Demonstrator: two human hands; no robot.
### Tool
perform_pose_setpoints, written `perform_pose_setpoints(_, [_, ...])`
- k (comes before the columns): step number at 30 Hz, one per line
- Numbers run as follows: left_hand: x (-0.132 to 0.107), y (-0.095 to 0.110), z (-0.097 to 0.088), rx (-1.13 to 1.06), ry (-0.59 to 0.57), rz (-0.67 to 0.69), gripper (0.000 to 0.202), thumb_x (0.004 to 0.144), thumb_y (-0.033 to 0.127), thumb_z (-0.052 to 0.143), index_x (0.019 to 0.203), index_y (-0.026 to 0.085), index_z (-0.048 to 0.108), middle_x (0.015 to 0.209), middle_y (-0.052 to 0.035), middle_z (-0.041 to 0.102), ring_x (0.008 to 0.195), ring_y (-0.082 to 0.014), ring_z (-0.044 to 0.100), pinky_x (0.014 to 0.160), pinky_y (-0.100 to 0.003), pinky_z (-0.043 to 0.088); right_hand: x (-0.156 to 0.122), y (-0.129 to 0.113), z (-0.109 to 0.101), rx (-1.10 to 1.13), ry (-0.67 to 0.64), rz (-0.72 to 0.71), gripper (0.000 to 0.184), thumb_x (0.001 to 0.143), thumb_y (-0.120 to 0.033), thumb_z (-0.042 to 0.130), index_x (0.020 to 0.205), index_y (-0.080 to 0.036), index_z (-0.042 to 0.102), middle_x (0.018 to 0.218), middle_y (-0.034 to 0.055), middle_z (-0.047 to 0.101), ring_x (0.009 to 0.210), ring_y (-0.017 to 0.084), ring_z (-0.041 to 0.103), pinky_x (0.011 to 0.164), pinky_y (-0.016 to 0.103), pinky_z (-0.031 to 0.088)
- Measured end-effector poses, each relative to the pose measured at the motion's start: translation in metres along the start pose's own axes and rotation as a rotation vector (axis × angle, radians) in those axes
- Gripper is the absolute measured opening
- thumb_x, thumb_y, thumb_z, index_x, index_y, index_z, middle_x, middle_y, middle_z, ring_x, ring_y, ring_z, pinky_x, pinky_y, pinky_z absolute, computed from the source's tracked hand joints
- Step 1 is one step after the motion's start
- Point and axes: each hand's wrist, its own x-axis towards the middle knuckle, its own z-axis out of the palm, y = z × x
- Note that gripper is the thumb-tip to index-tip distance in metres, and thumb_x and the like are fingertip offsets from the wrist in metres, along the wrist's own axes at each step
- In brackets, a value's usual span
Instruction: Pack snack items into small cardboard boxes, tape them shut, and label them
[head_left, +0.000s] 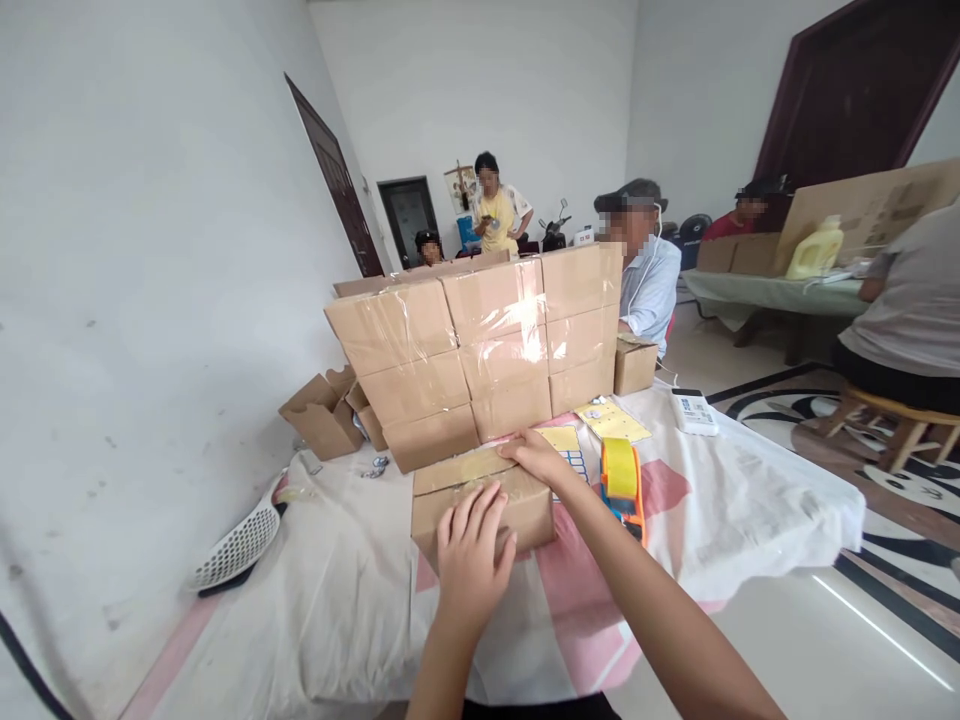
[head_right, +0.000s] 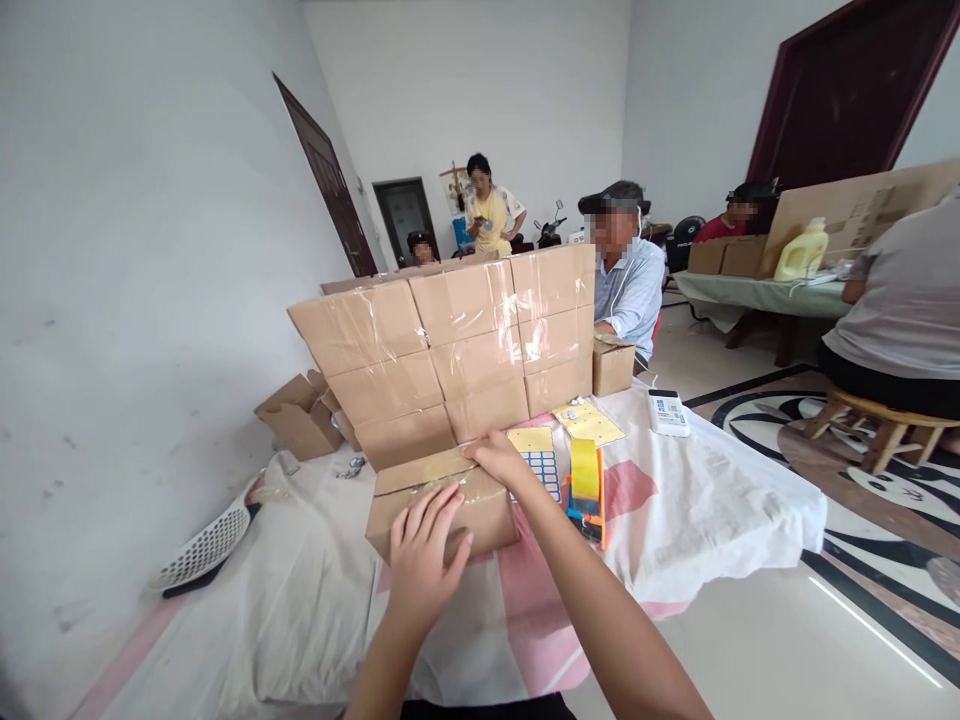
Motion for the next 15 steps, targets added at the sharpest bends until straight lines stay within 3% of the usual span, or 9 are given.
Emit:
perform_pose_setpoints(6, [-0.001, 0.011, 0.010, -0.034, 0.164, -0.038, 0.033, 0.093, 0.029, 0.056, 0.126, 0.028, 0.063, 0.137, 0.0000, 0.069, 0.123, -0.0241, 0.061, 0.106, -0.043, 0.031, -0.002, 0.000, 0.001, 0.045, 0.020, -0.007, 0.023, 0.074, -0.030, 0.070, 0.091, -0.015, 0.065, 0.091, 0.0060, 0.074, 0.087, 0.021, 0.067, 0.071, 0.027, 0.046])
perform_pose_setpoints(15, [-0.001, 0.013, 0.017, -0.034, 0.240, -0.025, 0.031, 0.093, 0.028, 0.055, 0.122, 0.027, 0.065, 0.131, -0.0021, 0.072, 0.117, -0.0245, 0.064, 0.103, -0.043, 0.032, -0.004, 0.005, 0.001, 0.054, 0.048, -0.011, 0.026, 0.074, -0.030, 0.071, 0.094, -0.015, 0.065, 0.100, 0.0083, 0.073, 0.097, 0.025, 0.067, 0.079, 0.030, 0.046])
